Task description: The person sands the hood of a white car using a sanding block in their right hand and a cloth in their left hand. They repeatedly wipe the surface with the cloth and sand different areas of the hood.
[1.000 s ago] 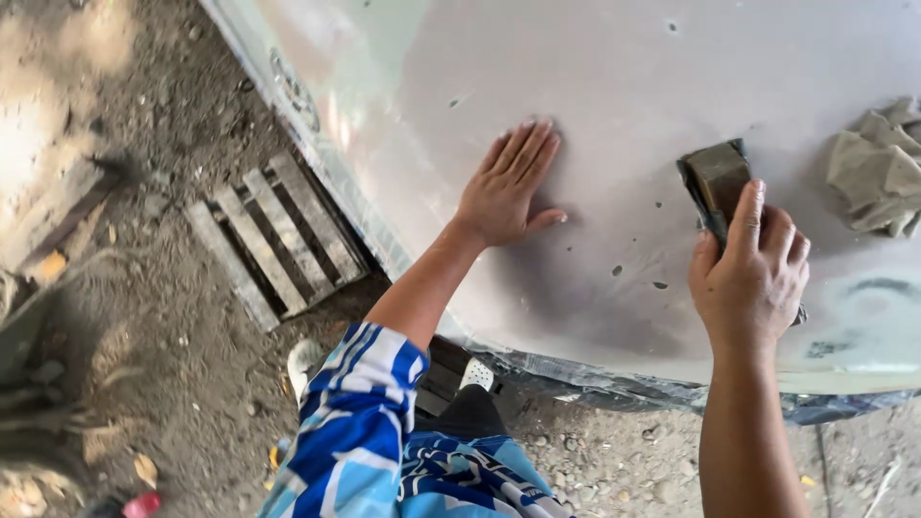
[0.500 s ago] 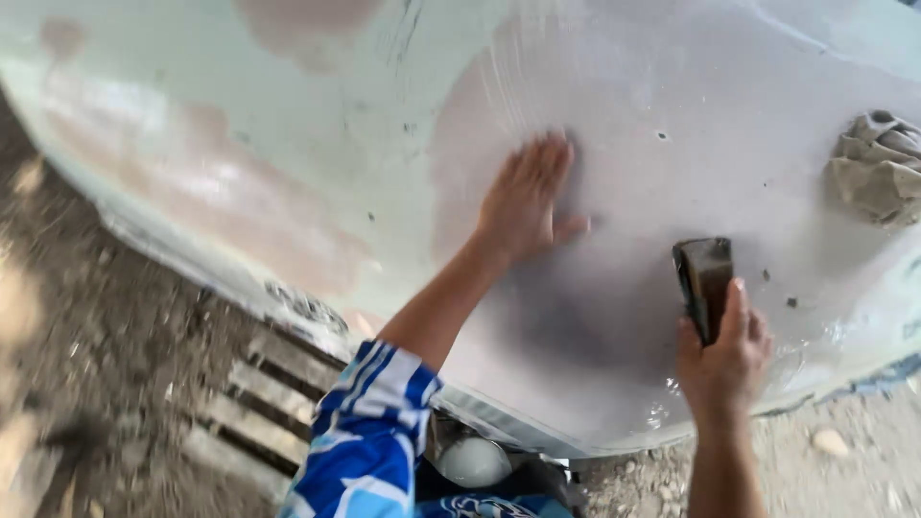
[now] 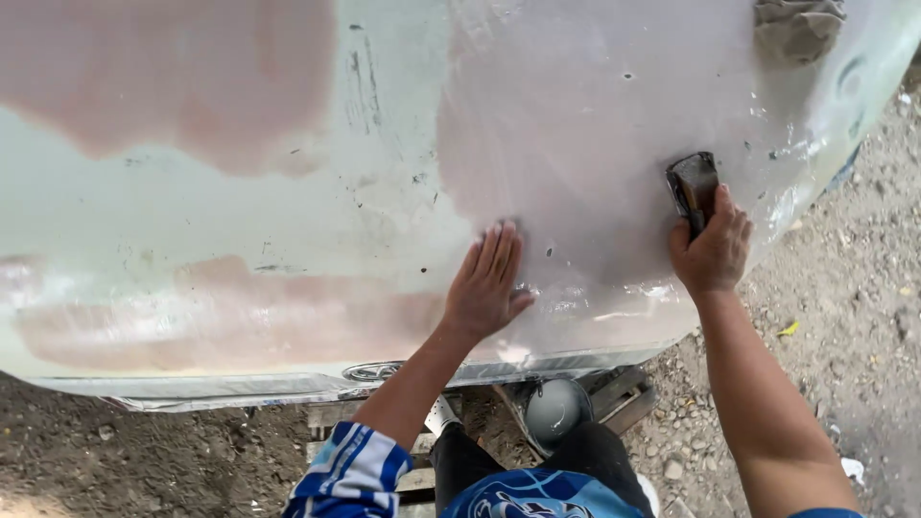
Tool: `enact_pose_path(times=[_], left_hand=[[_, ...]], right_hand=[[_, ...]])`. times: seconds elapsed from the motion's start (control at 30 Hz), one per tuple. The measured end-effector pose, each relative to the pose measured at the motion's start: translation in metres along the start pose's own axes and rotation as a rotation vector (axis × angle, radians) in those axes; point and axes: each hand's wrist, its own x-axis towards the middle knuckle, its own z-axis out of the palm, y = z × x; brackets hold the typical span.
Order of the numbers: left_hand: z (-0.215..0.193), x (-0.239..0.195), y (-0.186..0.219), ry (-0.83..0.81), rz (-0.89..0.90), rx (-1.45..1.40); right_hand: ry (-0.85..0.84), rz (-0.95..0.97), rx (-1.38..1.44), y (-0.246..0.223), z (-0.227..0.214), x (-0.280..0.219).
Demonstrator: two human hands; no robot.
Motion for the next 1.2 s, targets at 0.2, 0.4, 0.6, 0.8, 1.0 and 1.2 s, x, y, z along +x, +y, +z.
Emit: enact_pose_path(times=[0.2, 0.4, 0.6, 0.8, 1.0, 1.2], left_hand=[[-0.01, 0.052, -0.03, -0.204, -0.025, -0.057], [-0.026, 0.17, -0.061, -0.087, -0.231, -0.002], [-0.041, 0.097, -0.015, -0.186, -0.204, 0.008], [0.044, -0.072, 0.035, 0.054, 0.069, 0.143], [0.018, -0.04, 0.019, 0.051, 0.17, 0.27], [0.001, 0.092, 0.029, -0.157, 0.087, -0.001]], right_hand=[[0.019, -0.007, 0.011, -0.009, -0.009, 0.001], [0.019, -0.005, 0.051, -0.012, -0.014, 0.007], [0.041, -0.036, 0.068, -0.002, -0.011, 0.0], [0.058, -0.011, 0.035, -0.009, -0.015, -0.006], [0.077, -0.045, 0.019, -0.006, -0.013, -0.005], [0.048, 0.015, 0.053, -0.004, -0.011, -0.005]])
